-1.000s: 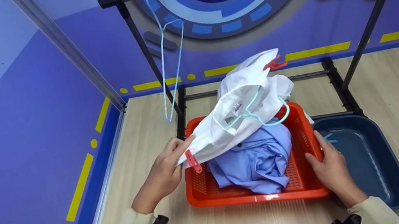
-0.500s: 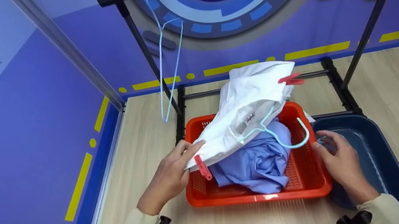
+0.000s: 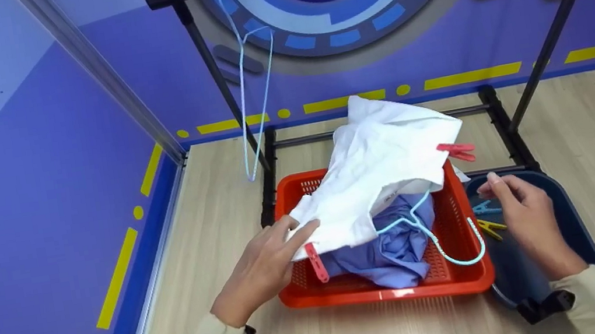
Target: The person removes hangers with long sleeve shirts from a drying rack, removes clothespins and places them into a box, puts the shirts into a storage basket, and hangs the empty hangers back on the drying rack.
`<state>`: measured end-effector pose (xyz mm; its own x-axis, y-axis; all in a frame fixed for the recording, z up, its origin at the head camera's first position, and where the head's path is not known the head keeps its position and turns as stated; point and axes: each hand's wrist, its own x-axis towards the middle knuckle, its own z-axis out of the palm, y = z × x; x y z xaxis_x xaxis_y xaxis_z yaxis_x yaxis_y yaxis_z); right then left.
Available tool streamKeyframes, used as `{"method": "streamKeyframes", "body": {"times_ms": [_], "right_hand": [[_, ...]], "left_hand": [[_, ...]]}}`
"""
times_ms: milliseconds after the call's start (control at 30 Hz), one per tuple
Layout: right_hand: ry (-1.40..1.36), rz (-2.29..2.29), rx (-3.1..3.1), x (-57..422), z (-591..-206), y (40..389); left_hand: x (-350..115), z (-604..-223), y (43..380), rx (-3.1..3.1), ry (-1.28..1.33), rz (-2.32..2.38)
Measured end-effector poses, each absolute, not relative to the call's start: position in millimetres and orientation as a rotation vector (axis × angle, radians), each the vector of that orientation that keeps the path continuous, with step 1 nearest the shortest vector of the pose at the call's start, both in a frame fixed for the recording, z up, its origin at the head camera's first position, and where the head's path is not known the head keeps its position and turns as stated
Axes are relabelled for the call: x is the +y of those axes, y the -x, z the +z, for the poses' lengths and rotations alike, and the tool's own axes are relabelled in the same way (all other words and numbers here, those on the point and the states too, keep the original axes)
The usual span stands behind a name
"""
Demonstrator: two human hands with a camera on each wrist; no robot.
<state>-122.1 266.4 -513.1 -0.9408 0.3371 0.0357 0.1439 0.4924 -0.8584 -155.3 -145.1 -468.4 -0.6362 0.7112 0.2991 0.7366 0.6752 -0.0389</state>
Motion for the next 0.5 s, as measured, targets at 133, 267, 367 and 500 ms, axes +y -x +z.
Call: {"method": "streamKeyframes", "body": {"times_ms": [133,267,367,500], "right_hand": [[0.359,1.521,-2.542,269.7,-504.3,131.8],[0.36,1.614,-2.519,269.4,-499.3,139.1],[0.374,1.695,-2.489,268.7,-497.6,141.7],[0.367,1.788,-2.45,268.2,-495.8,142.6]], "left_hand": [[-143.5,-471.2,153.9,-2.565,1.18,-0.089],[-141.5,-473.2,152.2,-2.533,1.212,-0.066],[-140.6,-474.9,151.5,-2.53,1.232,-0.056],[-140.4,-476.8,150.5,-2.551,1.233,-0.048]]}}
